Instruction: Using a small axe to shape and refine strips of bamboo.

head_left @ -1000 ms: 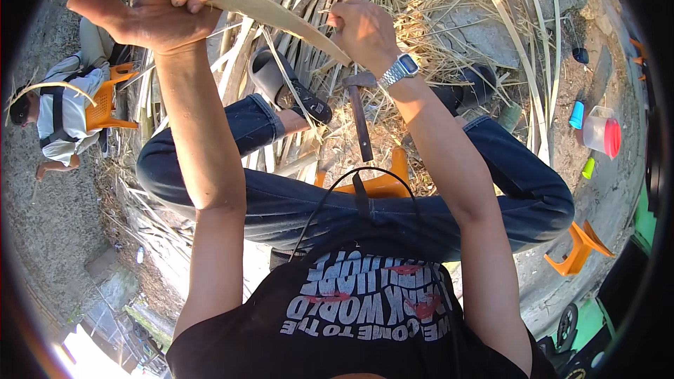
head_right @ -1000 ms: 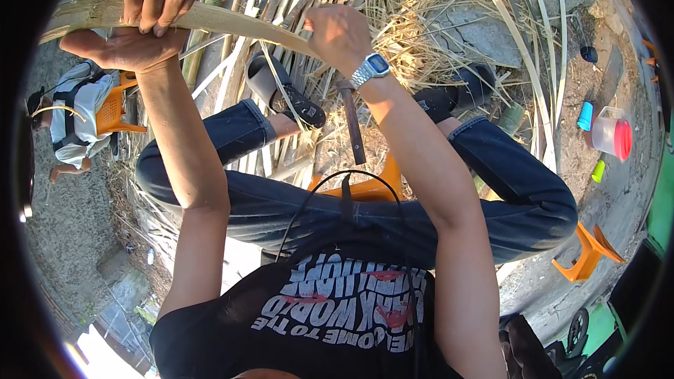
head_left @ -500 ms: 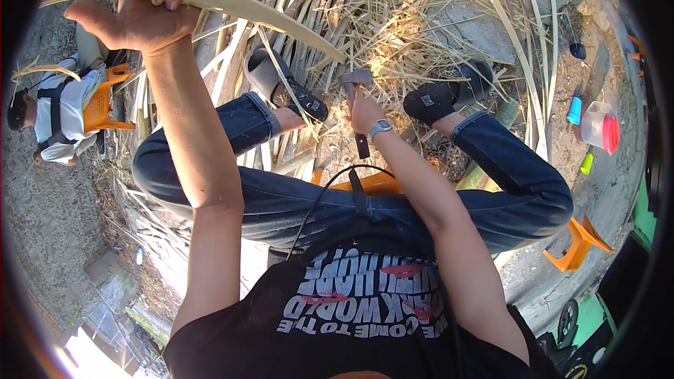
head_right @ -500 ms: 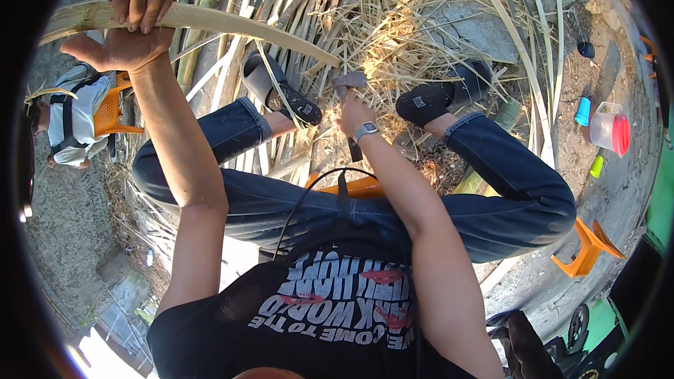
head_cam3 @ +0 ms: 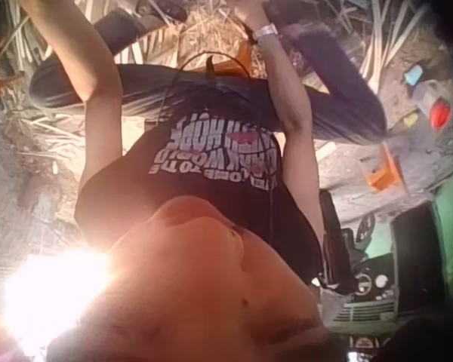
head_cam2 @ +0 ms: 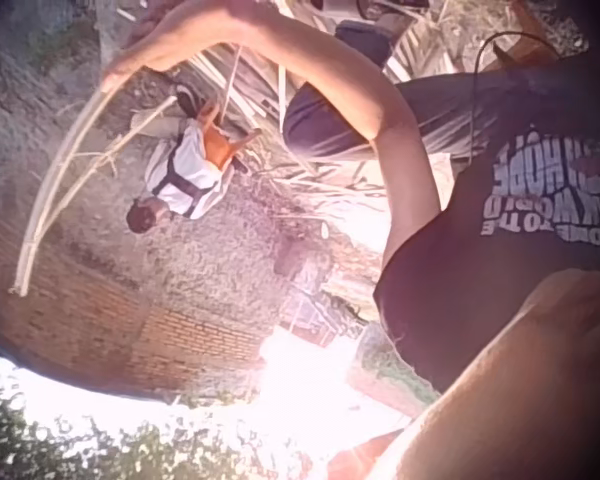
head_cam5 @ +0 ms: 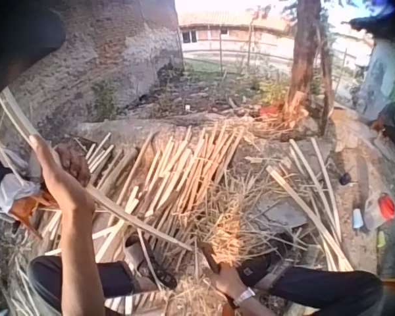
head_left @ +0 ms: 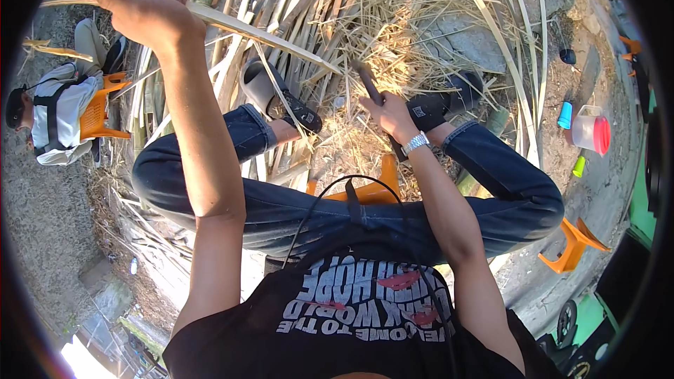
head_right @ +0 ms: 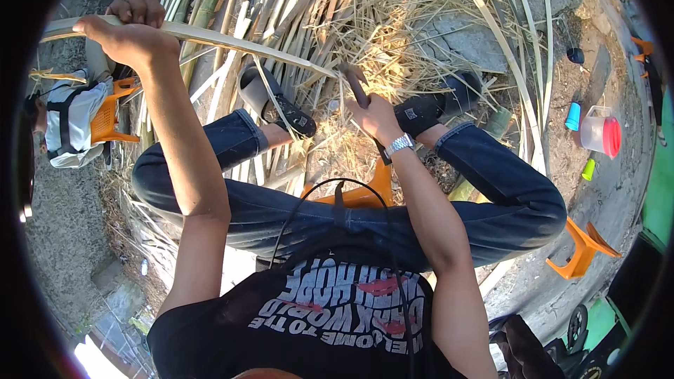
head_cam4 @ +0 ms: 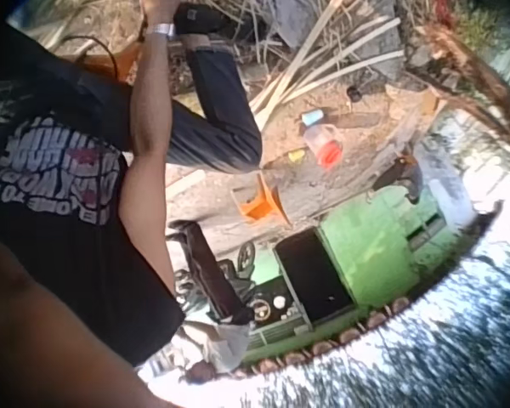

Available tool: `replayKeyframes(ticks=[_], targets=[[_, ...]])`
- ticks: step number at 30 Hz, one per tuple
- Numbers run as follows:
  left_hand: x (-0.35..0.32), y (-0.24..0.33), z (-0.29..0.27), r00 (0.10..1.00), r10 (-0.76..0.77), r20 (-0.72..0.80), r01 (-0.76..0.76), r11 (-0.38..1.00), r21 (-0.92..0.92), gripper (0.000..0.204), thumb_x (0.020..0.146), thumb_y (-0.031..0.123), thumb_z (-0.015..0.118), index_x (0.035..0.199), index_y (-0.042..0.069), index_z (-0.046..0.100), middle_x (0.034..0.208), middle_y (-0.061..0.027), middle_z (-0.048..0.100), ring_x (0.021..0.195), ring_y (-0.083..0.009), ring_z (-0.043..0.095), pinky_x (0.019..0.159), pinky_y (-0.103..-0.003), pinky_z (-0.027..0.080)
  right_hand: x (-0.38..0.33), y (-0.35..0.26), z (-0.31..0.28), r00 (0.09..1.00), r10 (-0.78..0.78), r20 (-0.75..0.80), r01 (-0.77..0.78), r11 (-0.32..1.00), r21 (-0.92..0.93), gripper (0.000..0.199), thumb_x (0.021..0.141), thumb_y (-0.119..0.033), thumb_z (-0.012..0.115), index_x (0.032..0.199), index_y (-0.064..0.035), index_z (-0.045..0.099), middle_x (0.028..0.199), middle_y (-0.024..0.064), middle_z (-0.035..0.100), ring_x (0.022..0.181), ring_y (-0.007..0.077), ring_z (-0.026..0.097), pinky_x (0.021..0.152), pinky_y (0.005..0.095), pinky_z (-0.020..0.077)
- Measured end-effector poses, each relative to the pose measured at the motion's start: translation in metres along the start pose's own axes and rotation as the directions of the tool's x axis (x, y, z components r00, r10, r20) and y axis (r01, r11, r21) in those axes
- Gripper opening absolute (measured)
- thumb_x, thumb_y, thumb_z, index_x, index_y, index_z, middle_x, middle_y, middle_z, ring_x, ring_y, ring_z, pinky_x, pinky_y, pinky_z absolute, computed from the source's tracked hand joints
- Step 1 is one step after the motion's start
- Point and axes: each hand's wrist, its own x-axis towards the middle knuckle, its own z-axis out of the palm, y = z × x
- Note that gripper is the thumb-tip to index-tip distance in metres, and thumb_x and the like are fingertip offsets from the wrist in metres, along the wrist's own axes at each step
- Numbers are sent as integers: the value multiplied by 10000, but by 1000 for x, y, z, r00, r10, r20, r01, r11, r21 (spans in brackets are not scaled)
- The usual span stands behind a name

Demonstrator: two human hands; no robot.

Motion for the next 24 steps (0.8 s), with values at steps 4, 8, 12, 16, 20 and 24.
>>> replayKeyframes(ticks=[4, 8, 12, 16, 20, 24], targets=[[-8, 4, 19, 996, 55, -72, -48, 995, 88, 703, 969, 773, 276, 686, 131, 311, 569, -18, 274, 467, -129, 252, 422, -269, 187, -9, 8, -1, 996, -56, -65, 78, 904, 420, 477, 953, -485, 589, 886, -13, 607, 622, 23, 514, 548, 140, 520, 525, 321, 409], [-14, -1, 26, 998, 61, -25, -59, 995, 85, 717, 966, 779, 266, 669, 127, 307, 555, -10, 271, 443, -132, 259, 419, -272, 220, -12, -30, -13, 996, 56, 67, -85, 809, 582, 592, 953, -666, 517, 819, -90, 504, 613, -27, 460, 434, 89, 410, 398, 269, 355], [-30, 18, 37, 985, 120, -126, -123, 992, -15, 630, 1005, 666, 375, 650, 150, 297, 546, 17, 226, 460, -117, 194, 440, -291, 191, -44, -110, -45, 954, -245, -171, 299, 753, 586, 753, 987, -737, 302, 715, -80, 548, 549, -9, 487, 456, 95, 500, 416, 262, 368], [-45, 33, 62, 963, 200, -180, -184, 978, 98, 624, 989, 675, 466, 660, 175, 288, 586, 50, 191, 480, -90, 158, 439, -284, 171, -81, -159, -53, 826, -303, -476, 561, 362, 744, 710, 994, -722, 311, 841, -72, 552, 583, -20, 483, 441, 77, 443, 404, 234, 339], [-49, 29, 69, 989, 111, -96, -114, 993, -18, 634, 988, 674, 467, 645, 179, 271, 578, 49, 200, 470, -91, 165, 433, -283, 164, -15, -49, 33, 985, -158, -76, 145, 492, 858, 690, 1034, -651, 268, 797, -77, 569, 584, -3, 505, 565, 87, 521, 462, 227, 361], [-28, 6, 41, 980, 73, -183, -85, 995, -57, 636, 982, 662, 494, 629, 189, 259, 562, 52, 189, 452, -95, 175, 429, -291, 156, 20, -40, 12, 993, 91, -70, -66, 952, 298, 816, 1002, -706, 318, 657, -14, 580, 562, 138, 539, 536, 262, 551, 549, 416, 439]])
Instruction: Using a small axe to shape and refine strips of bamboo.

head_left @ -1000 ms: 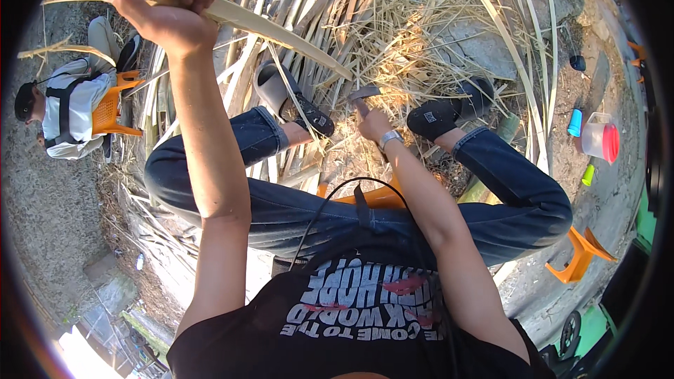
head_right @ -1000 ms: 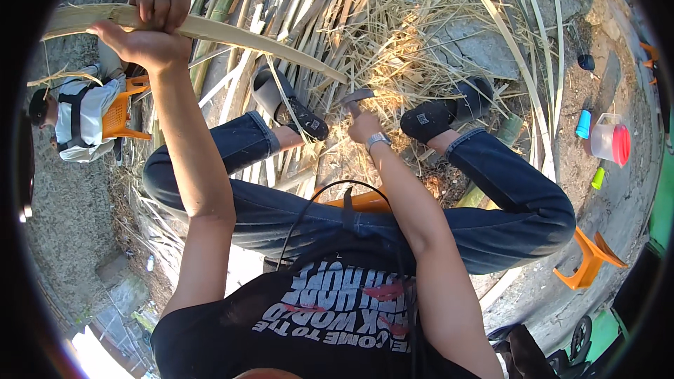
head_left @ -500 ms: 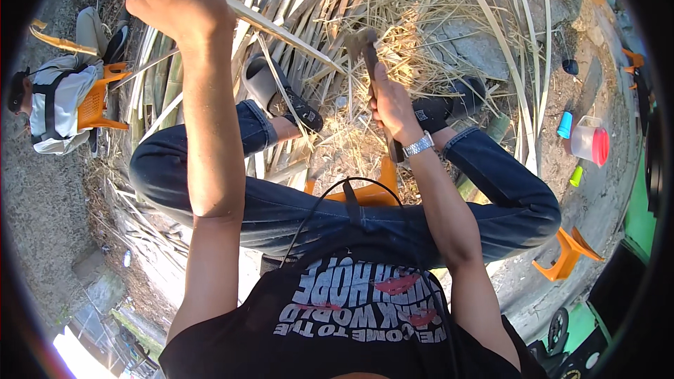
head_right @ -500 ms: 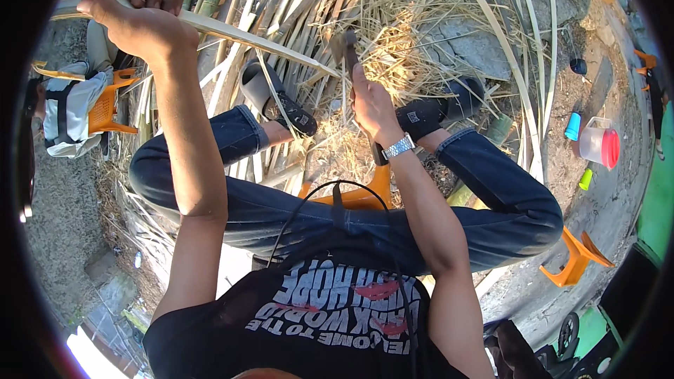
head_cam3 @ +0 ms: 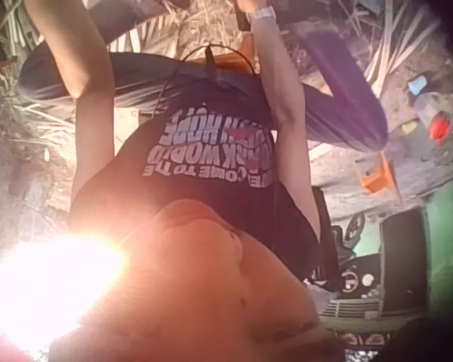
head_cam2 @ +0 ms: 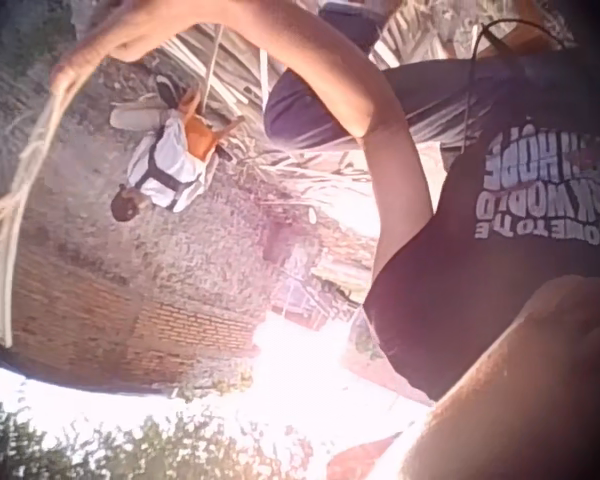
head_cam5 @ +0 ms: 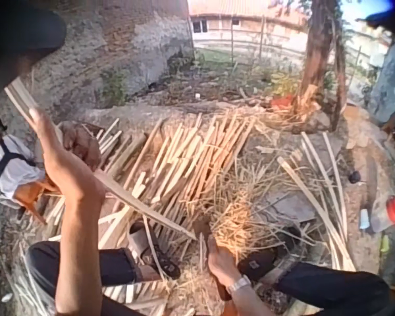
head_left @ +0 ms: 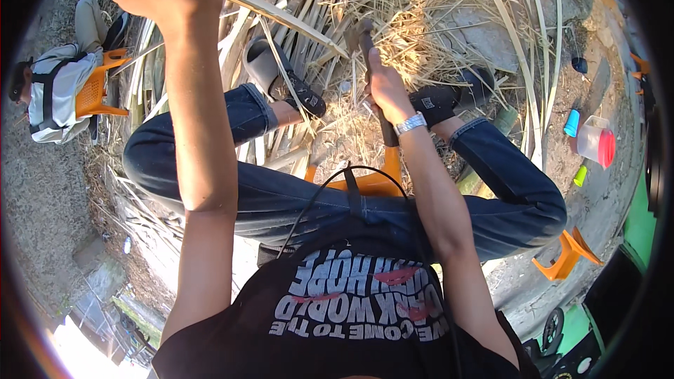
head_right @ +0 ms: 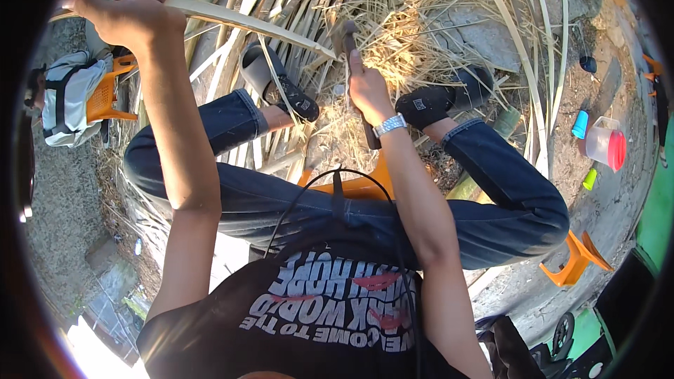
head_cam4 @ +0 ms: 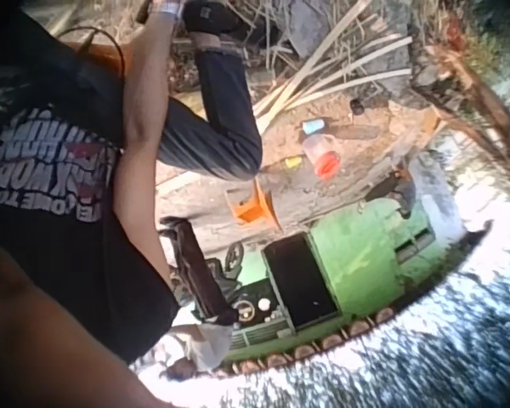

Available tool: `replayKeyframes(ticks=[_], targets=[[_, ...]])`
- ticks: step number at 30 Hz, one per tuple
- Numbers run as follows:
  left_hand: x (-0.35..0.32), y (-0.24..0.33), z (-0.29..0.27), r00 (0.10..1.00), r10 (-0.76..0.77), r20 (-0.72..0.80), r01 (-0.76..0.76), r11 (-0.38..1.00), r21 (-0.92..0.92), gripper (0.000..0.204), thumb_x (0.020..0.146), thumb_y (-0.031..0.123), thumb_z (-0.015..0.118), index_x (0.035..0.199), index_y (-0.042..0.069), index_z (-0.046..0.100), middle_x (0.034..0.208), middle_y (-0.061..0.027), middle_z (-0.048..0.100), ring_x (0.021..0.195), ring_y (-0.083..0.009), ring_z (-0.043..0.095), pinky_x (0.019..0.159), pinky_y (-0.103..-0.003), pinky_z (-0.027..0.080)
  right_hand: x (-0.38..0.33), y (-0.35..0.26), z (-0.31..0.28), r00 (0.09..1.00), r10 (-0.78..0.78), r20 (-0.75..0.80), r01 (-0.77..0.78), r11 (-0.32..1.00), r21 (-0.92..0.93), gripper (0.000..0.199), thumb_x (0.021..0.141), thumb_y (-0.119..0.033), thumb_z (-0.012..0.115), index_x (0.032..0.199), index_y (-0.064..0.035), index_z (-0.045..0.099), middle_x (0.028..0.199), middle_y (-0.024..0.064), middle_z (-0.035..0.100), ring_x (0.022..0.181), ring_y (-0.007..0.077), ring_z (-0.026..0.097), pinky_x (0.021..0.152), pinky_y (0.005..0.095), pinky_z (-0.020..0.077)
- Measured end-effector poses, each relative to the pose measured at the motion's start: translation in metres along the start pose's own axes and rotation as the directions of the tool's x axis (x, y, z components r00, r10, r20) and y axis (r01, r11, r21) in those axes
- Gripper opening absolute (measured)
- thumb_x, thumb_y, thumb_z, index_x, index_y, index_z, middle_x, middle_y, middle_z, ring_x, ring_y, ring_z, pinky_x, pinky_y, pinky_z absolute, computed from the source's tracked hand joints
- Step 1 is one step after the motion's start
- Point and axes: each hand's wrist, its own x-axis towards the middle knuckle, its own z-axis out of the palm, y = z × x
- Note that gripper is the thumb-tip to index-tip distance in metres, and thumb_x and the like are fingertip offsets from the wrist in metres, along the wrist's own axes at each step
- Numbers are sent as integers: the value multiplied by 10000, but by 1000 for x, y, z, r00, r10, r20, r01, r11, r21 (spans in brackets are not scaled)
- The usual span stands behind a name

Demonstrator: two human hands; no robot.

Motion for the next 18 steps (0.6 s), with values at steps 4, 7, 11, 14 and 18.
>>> replayKeyframes(ticks=[4, 7, 11, 14, 18], targets=[[4, 7, -19, 992, 92, 82, -94, 995, 20, 637, 980, 665, 494, 628, 188, 260, 558, 51, 187, 452, -97, 173, 432, -288, 160, -46, -83, -38, 968, -249, -35, 251, 960, 127, 777, 1015, -683, 325, 677, -27, 568, 531, 83, 498, 502, 208, 538, 501, 373, 410], [-11, 22, 8, 992, 123, -39, -113, 974, 196, 638, 985, 660, 488, 625, 188, 257, 561, 51, 186, 453, -97, 172, 432, -286, 161, -83, -100, -28, 883, -426, -197, 469, 793, 389, 765, 1020, -679, 303, 720, -29, 573, 536, 63, 508, 501, 205, 532, 471, 388, 390], [-27, 22, 33, 991, 133, -5, -131, 981, 141, 613, 998, 629, 492, 639, 187, 266, 558, 50, 199, 451, -92, 170, 428, -280, 162, -38, -10, 25, 988, -154, -3, 154, 988, 2, 786, 1036, -646, 265, 766, -1, 624, 564, 103, 560, 539, 239, 576, 499, 407, 426], [-19, 5, 18, 995, 93, -44, -86, 987, 134, 585, 994, 607, 521, 640, 198, 300, 553, 54, 214, 440, -85, 183, 414, -272, 162, -9, 4, 19, 998, -70, 2, 70, 997, -38, 833, 991, -735, 278, 687, -34, 612, 627, 107, 597, 545, 245, 547, 555, 393, 434], [-4, 14, 4, 993, 110, -43, -103, 987, 125, 569, 995, 589, 533, 643, 194, 323, 548, 54, 219, 436, -88, 198, 412, -269, 165, -55, -101, -14, 812, -559, -166, 570, 822, 21, 732, 1037, -610, 366, 659, -4, 523, 514, 89, 495, 502, 240, 537, 515, 406, 391]])
